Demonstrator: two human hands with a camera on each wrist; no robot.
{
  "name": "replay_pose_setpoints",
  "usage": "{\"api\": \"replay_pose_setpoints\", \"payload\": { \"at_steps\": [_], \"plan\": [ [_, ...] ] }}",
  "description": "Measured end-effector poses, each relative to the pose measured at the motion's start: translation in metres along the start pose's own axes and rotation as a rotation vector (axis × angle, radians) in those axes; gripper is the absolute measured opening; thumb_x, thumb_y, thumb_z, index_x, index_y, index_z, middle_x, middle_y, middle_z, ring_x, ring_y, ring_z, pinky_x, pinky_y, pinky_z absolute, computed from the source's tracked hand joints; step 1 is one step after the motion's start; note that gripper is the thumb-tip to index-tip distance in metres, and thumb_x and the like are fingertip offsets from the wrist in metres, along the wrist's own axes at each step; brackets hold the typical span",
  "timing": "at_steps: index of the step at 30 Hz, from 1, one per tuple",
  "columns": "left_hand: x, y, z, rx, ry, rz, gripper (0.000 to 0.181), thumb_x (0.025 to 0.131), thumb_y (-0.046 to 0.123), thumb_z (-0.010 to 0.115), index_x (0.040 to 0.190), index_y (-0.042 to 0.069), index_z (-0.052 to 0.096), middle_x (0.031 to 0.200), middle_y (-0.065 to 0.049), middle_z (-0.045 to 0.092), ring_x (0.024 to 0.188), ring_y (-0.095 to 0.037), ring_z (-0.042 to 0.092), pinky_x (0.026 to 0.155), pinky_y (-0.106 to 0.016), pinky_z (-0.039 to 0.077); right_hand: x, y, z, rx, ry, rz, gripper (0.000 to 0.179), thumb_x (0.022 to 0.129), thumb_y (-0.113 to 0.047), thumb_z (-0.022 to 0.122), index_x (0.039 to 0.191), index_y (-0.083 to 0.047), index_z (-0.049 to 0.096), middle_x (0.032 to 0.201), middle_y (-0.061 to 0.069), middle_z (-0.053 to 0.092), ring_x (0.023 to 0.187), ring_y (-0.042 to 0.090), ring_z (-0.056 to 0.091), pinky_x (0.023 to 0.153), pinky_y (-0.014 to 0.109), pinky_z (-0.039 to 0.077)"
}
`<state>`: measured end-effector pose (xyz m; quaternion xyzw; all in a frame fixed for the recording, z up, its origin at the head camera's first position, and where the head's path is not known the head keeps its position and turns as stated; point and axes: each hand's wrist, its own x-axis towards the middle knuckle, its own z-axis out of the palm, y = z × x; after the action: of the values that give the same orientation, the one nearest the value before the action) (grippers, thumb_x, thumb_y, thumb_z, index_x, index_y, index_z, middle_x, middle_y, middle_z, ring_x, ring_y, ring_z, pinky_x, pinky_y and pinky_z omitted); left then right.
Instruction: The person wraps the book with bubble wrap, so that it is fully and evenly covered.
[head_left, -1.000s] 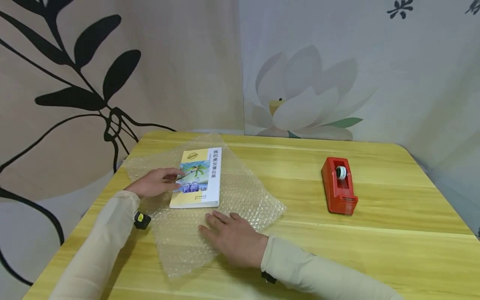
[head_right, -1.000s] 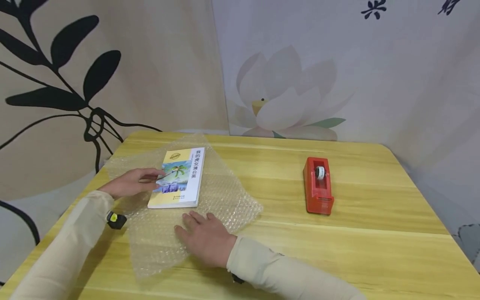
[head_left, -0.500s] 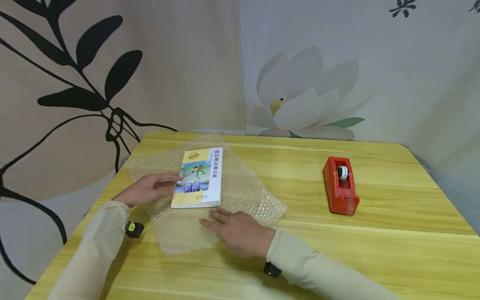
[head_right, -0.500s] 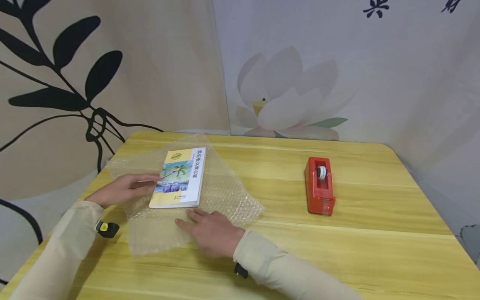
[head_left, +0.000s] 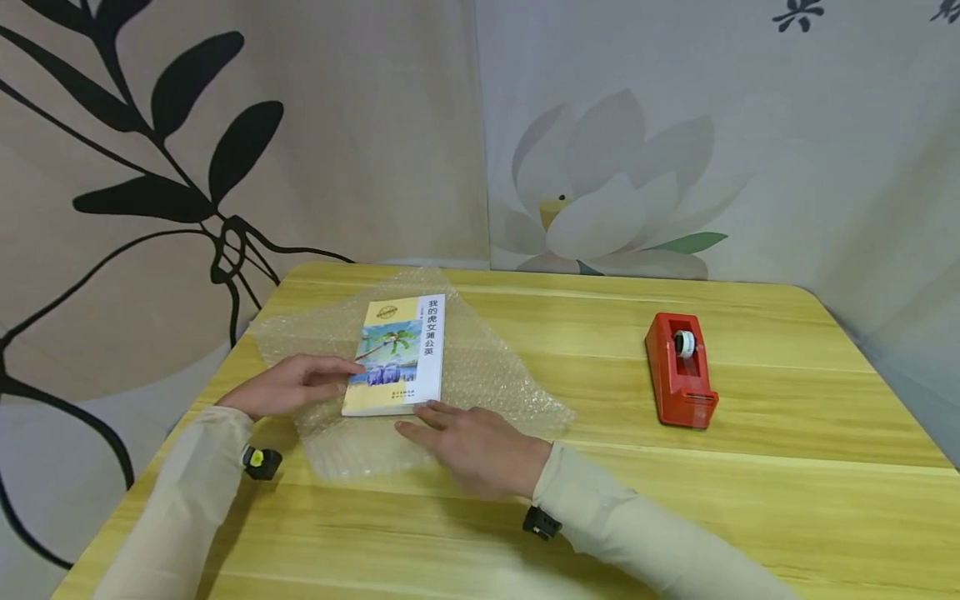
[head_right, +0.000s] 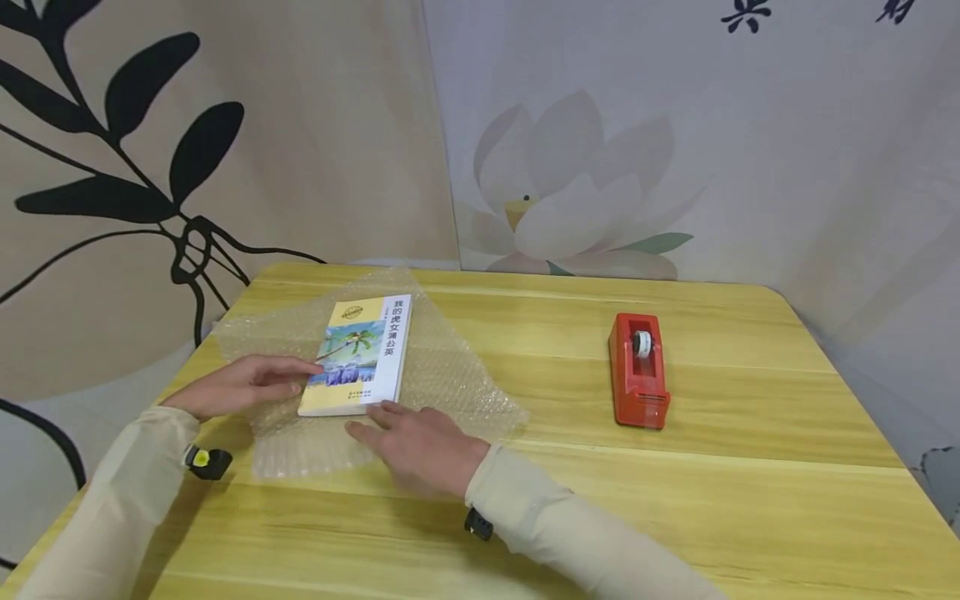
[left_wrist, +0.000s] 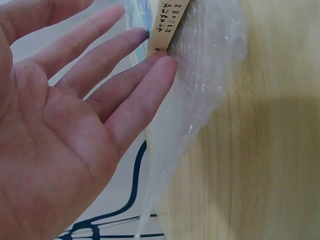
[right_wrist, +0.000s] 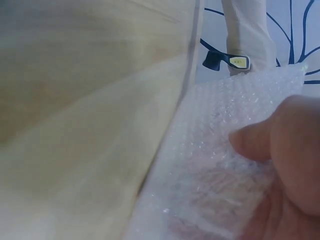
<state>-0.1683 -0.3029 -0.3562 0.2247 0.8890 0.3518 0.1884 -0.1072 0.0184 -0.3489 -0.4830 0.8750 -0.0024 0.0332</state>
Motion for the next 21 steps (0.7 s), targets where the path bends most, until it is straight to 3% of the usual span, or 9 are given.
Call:
{"api": "replay_pose_setpoints", "payload": {
  "at_steps": [6,11,15,18,21],
  "plan": [
    [-0.001,0.0,-0.001,0.0,-0.016,0.005,0.038,0.105,0.017,0.051,0.141,0.006,0.057,0.151,-0.026,0.047,0.137,-0.048,0.047,0.109,-0.064,0.041,0.006,0.004,-0.012,-0.012,-0.019,0.01,0.06,0.099,-0.008,0.051,0.156,-0.021,0.037,0.159,0.01,0.042,0.145,0.027,0.045,0.104,0.036,0.054],
    [-0.002,-0.001,0.0,0.01,-0.018,0.009,0.038,0.106,0.019,0.049,0.141,0.005,0.056,0.151,-0.026,0.047,0.136,-0.047,0.049,0.109,-0.063,0.042,0.011,0.01,-0.02,-0.032,-0.002,0.015,0.052,0.103,-0.012,0.047,0.154,-0.021,0.041,0.157,0.007,0.045,0.145,0.025,0.046,0.098,0.034,0.057],
    [-0.002,0.0,0.001,0.041,0.006,0.004,0.037,0.107,0.019,0.046,0.139,0.005,0.058,0.15,-0.026,0.049,0.135,-0.046,0.051,0.108,-0.062,0.043,0.018,0.019,-0.026,0.022,0.004,0.042,0.046,0.106,-0.02,0.045,0.152,-0.02,0.045,0.156,0.005,0.048,0.144,0.025,0.047,0.097,0.037,0.058],
    [-0.002,0.001,0.001,0.04,0.033,-0.072,0.041,0.109,0.022,0.04,0.142,0.004,0.055,0.15,-0.026,0.049,0.137,-0.047,0.047,0.11,-0.062,0.041,0.025,0.028,-0.03,0.12,0.002,0.084,0.044,0.108,-0.024,0.044,0.152,-0.018,0.046,0.153,0.006,0.051,0.142,0.025,0.05,0.1,0.04,0.057],
    [-0.004,0.002,0.001,0.001,0.05,-0.189,0.053,0.111,0.032,0.031,0.151,-0.001,0.041,0.156,-0.03,0.038,0.144,-0.051,0.034,0.114,-0.065,0.034,0.031,0.038,-0.033,0.22,0.003,0.132,0.044,0.108,-0.026,0.043,0.151,-0.015,0.047,0.147,0.008,0.058,0.128,0.022,0.062,0.093,0.038,0.059]
  ]
}}
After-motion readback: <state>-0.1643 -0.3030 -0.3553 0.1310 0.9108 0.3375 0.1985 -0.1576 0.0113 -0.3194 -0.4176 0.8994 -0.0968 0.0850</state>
